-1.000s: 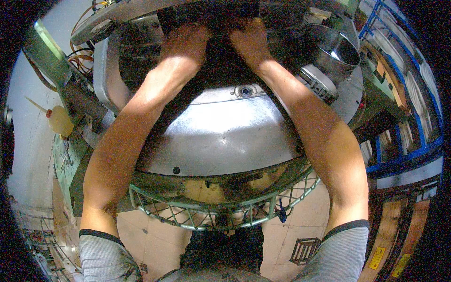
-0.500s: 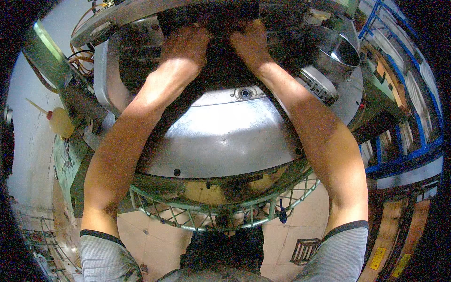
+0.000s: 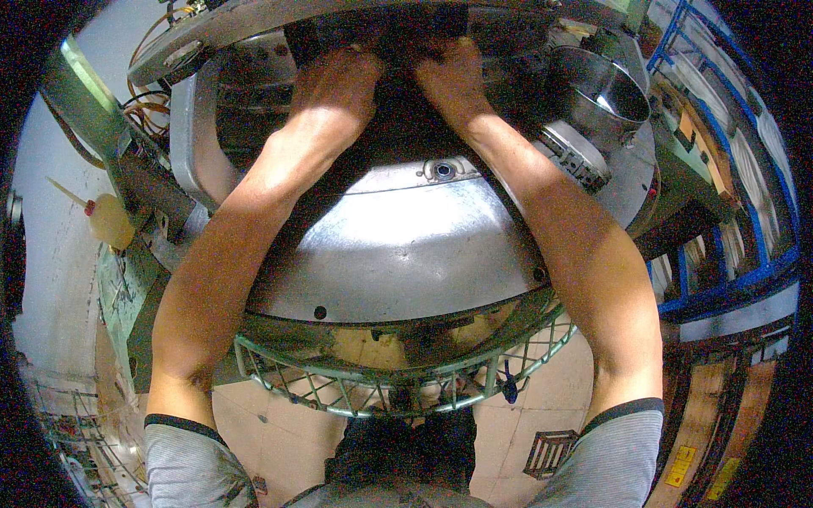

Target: The person repeatedly inserts small metal components into a circular machine, adjusts them with both hands, and occasionally retrieves additional parts from a nearby wooden box. The task involves precise hand movements and repeated insertion cycles.

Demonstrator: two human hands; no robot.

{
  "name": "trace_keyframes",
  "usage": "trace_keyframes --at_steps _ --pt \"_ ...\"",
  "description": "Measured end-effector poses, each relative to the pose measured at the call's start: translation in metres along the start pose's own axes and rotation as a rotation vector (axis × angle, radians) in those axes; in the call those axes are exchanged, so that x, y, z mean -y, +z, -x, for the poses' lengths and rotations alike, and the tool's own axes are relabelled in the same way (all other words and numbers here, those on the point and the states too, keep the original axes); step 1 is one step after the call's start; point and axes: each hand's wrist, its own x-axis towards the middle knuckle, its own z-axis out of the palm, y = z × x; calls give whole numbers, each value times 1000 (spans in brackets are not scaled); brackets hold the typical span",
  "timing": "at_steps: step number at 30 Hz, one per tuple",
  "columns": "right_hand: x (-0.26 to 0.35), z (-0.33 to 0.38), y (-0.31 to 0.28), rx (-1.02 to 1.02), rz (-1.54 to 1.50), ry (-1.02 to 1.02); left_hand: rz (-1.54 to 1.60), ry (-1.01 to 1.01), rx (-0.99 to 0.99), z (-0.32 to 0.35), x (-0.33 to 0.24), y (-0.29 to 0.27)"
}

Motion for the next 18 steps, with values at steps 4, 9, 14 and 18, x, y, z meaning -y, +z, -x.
trace_keyframes --at_steps 4,9,14,18 --pt "0 -2 -1 27 35 36 -5 -33 15 -2 -2 1" --pt "-4 -2 0 11 -20 -34 -1 -13 26 -2 -1 1" --pt "-6 -2 0 9 -38 -46 32 0 -9 0 1 2" --pt "-10 -3 1 -12 -5 -84 38 -18 26 -1 0 2"
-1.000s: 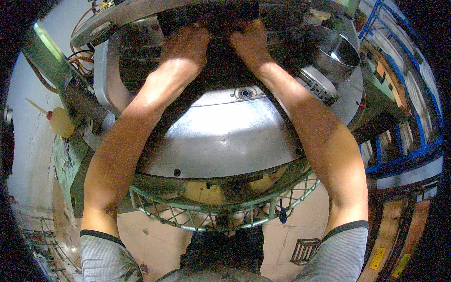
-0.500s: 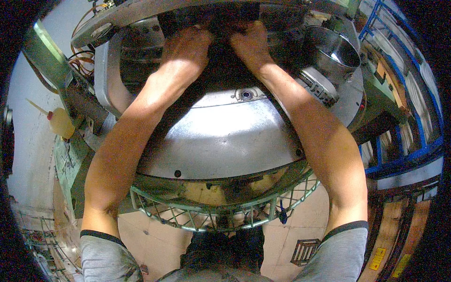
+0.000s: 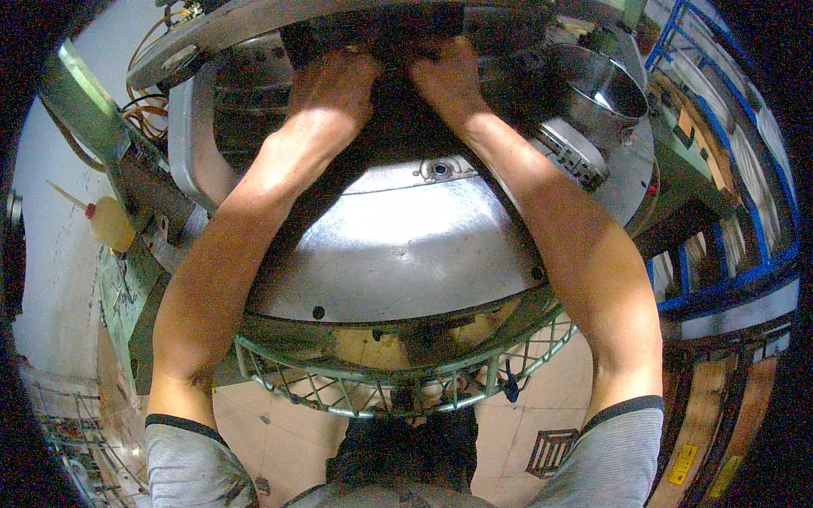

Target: The person repeatedly inserts small metal components into a circular machine, adjusts them with both hands, and occasionally retrieves additional parts from a nearby wooden box. The task involves precise hand movements and repeated insertion cycles.

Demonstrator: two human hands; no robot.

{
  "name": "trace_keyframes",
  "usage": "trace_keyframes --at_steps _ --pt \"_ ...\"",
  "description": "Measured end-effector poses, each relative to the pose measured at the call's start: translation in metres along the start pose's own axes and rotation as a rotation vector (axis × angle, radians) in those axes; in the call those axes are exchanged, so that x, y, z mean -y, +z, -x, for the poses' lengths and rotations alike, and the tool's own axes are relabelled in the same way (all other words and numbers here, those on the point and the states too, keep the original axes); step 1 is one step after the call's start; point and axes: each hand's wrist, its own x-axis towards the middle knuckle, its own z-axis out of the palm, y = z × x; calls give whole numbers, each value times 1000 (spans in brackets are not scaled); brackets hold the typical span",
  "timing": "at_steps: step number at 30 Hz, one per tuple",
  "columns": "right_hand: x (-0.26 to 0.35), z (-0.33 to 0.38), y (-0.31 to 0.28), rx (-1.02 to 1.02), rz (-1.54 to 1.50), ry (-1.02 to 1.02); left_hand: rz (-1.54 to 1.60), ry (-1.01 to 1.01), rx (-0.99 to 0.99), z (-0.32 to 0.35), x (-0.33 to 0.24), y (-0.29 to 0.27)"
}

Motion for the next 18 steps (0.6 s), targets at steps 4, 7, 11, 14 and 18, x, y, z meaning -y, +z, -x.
trace_keyframes --at_steps 4,7,11,14,18 --pt "-5 -2 2 -26 80 5 -9 -35 42 -2 -1 0" --pt "-7 -3 2 -3 92 41 -20 2 74 -3 1 1" --pt "-4 -3 0 4 152 -83 -19 -23 62 -3 0 2" --pt "0 -2 -2 19 194 -66 -31 -13 52 -2 1 3" --pt "5 -1 -3 1 222 -96 -19 21 31 -1 2 3"
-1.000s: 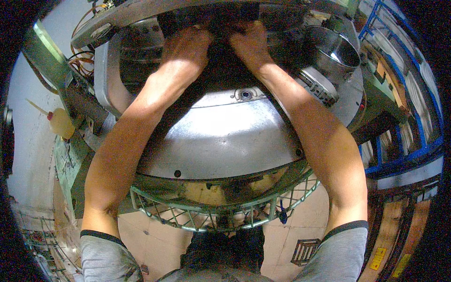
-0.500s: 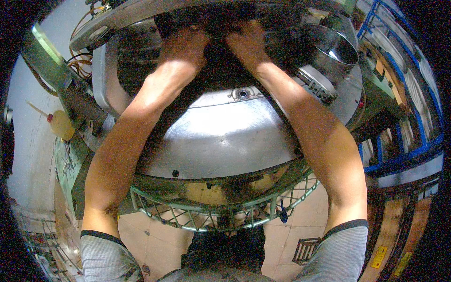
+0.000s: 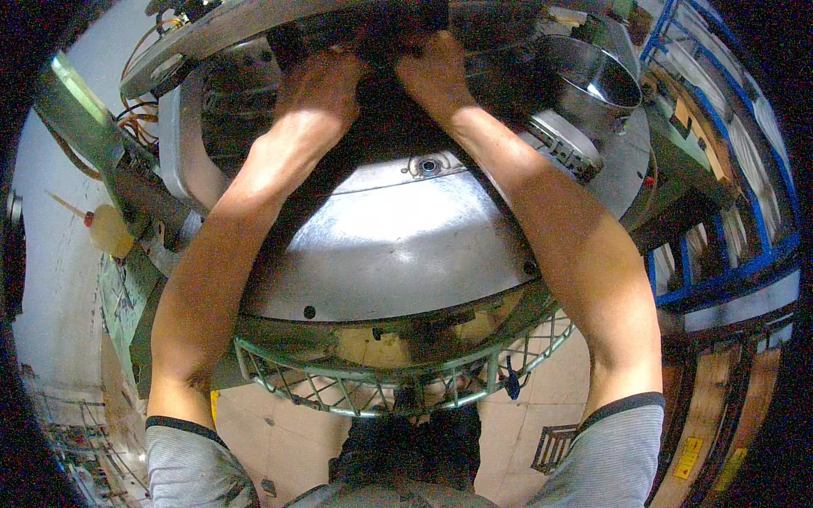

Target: The person repeatedly inserts small metal components into a circular machine, adjusts them with both hands, and occasionally retrieves additional parts from a nearby wooden box. The task involves precise hand movements and repeated insertion cycles.

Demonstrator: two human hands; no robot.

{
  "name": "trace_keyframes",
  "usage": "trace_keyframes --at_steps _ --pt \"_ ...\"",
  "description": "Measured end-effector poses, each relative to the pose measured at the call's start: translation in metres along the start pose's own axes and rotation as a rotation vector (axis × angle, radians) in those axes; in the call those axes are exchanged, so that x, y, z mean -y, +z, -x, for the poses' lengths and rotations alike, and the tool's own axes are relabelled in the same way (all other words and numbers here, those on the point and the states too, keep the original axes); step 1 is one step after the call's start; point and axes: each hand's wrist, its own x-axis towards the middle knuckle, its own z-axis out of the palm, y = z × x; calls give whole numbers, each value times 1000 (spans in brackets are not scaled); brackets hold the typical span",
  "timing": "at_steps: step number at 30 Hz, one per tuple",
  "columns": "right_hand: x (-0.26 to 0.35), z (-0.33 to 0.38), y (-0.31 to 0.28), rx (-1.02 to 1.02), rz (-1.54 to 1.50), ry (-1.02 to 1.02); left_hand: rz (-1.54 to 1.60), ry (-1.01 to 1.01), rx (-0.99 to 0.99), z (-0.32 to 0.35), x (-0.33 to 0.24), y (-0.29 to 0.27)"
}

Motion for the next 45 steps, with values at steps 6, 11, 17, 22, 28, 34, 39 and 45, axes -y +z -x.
trace_keyframes --at_steps 6,11,17,22,28,34,39,45 --pt "-2 -1 -1 40 19 5 16 21 -52 1 0 0" --pt "-3 -2 -1 44 -6 9 10 9 -71 0 0 2" --pt "0 -1 -2 47 -23 13 29 40 -120 3 1 2" --pt "1 -3 -2 51 62 10 29 31 -101 2 -1 1" --pt "-1 -1 0 33 -29 62 52 58 -146 4 1 1" --pt "-3 -1 0 31 3 9 42 36 -111 3 0 0" --pt "1 1 1 -16 -46 0 30 -9 -20 0 -3 -3" --pt "0 -1 0 8 -7 11 15 14 -45 0 -2 -3"
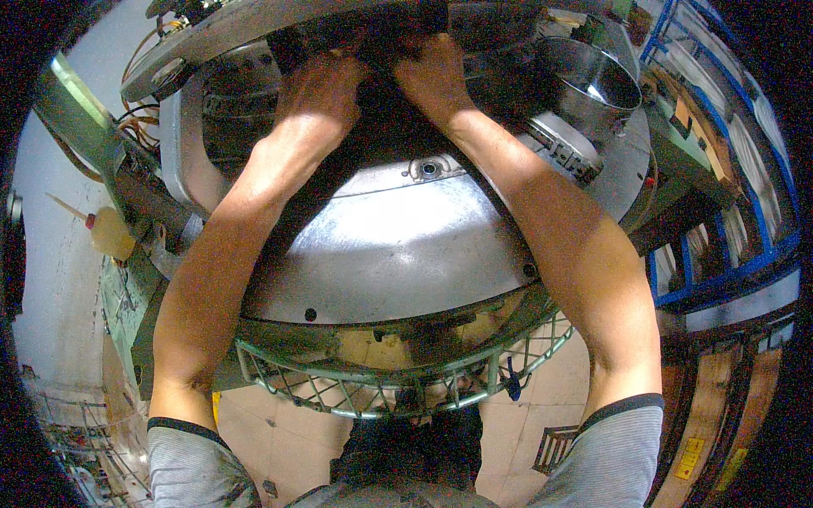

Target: The person repeatedly inserts small metal components into a circular machine, adjusts them with both hands, and occasionally retrieves additional parts from a nearby wooden box. The task involves precise hand movements and repeated insertion cycles.

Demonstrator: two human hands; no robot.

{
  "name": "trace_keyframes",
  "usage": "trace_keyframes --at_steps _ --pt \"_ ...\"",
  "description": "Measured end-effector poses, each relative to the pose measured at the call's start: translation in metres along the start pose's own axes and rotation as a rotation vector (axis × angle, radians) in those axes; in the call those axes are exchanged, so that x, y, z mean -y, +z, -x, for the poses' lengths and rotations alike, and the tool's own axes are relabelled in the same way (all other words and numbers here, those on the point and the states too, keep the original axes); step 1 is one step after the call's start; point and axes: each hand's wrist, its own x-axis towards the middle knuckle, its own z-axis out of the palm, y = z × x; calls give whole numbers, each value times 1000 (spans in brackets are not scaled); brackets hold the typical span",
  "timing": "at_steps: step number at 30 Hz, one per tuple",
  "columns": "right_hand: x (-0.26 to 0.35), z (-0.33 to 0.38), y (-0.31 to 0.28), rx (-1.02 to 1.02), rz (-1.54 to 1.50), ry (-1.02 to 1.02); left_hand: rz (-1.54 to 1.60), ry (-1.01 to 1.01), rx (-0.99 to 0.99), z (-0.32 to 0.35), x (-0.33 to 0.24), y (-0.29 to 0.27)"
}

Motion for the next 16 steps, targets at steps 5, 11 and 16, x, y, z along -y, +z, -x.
trace_keyframes --at_steps 5,11,16 --pt "-1 0 2 -36 17 -54 13 -7 -2 -1 1 3" --pt "-1 0 2 -18 -26 -35 13 -5 -5 -1 1 4" --pt "2 1 2 -8 -30 42 34 10 -7 0 3 2"
